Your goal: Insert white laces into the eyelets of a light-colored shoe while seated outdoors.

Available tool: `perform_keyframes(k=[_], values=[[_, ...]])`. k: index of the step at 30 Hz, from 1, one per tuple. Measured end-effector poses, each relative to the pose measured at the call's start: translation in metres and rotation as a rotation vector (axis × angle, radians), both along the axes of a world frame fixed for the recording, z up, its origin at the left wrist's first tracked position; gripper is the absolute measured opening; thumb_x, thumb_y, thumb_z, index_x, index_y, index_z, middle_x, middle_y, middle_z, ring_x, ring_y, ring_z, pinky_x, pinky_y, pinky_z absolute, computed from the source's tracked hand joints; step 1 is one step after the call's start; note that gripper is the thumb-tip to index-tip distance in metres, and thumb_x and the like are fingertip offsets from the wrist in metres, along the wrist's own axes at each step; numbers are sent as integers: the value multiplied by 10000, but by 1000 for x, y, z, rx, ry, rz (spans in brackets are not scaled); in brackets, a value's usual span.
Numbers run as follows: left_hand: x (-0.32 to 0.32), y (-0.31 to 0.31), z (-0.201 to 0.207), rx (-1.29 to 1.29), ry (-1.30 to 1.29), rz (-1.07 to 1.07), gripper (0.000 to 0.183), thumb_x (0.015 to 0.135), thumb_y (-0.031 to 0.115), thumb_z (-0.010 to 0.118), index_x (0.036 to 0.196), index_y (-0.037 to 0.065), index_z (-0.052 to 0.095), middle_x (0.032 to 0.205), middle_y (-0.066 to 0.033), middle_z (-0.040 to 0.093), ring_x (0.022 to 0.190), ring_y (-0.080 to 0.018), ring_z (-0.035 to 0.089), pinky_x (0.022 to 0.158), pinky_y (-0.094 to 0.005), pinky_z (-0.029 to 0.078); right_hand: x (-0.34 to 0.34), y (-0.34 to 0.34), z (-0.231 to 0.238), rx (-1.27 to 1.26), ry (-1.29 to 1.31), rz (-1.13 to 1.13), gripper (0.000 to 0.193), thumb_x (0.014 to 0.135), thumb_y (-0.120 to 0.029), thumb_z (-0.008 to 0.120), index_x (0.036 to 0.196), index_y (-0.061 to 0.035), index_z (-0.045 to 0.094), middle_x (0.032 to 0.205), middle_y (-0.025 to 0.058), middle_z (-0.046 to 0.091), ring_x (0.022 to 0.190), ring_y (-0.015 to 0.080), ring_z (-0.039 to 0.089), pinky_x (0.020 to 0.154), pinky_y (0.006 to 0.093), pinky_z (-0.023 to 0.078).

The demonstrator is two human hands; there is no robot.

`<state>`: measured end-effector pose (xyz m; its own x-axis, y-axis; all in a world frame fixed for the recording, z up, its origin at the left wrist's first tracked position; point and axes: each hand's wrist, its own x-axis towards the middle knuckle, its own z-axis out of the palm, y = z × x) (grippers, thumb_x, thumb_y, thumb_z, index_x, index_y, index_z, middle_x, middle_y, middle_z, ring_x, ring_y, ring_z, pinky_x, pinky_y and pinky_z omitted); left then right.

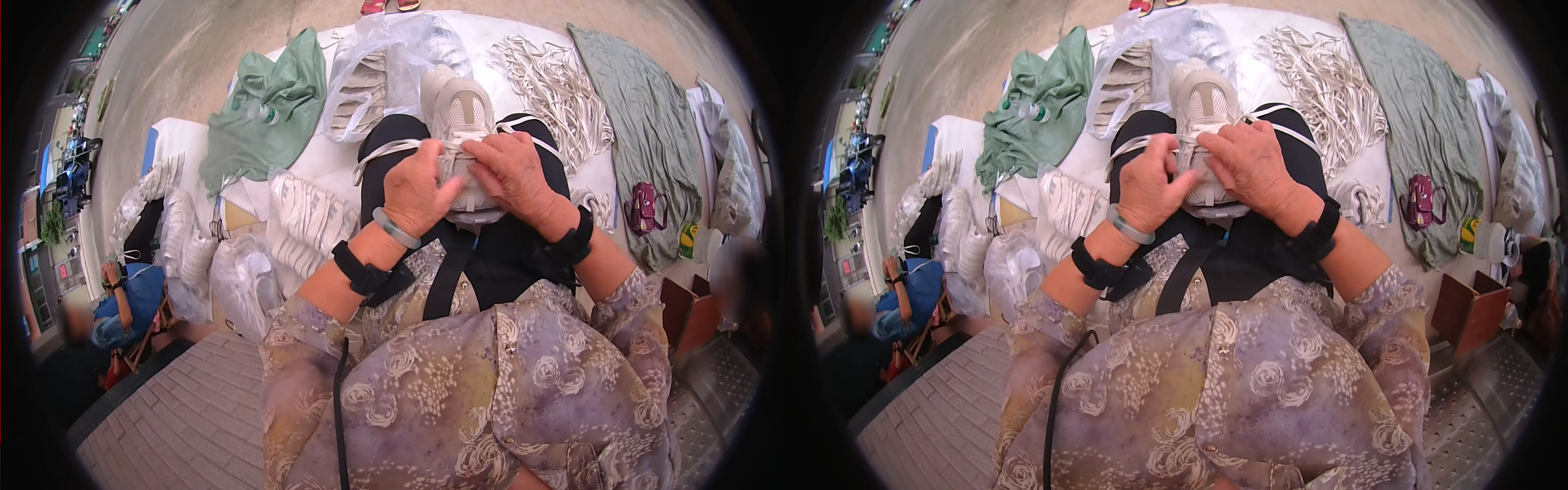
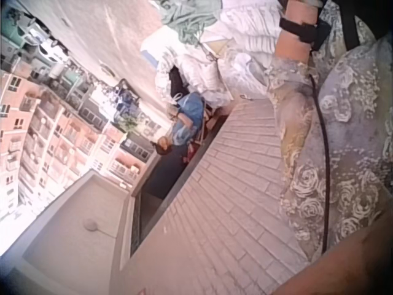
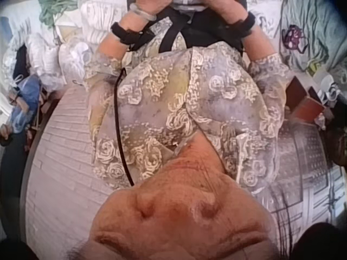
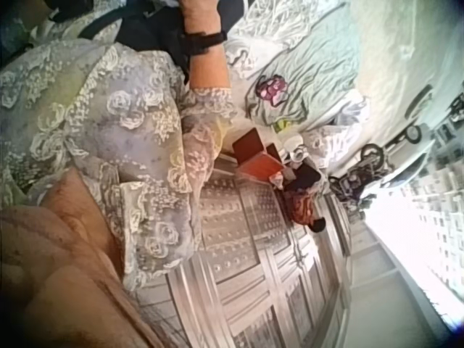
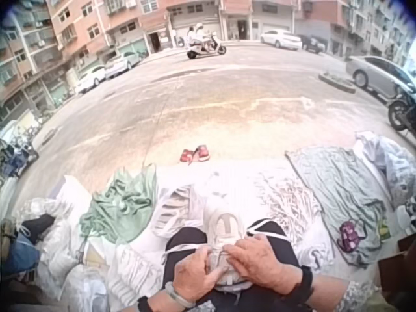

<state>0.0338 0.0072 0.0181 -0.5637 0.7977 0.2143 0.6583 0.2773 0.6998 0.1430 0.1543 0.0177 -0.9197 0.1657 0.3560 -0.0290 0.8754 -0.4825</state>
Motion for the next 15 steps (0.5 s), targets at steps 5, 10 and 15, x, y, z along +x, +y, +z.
perform_keyframes(k=[5,10,15], values=[[2,-4,-3,-139,49,-47,382,683,213,672,979,35,511,745,-126,587,699,-308,583,596,-384,461,-3,-3,-2,-6,17,18,191,695,-129,633,882,-155,600,720,7,532,711,195,546,704,348,342],[-2,-5,-12,-119,-225,38,234,733,160,597,920,20,574,747,-154,582,698,-310,588,611,-370,463,-12,-8,-2,-4,-10,26,66,688,-153,637,743,-147,600,694,9,525,692,192,543,706,354,337],[-4,-7,-18,26,-279,19,209,760,110,555,940,16,604,776,-163,594,721,-320,595,634,-360,468,-25,-16,-5,223,-46,21,74,667,-173,633,683,-129,576,674,16,522,698,194,551,707,361,335]])
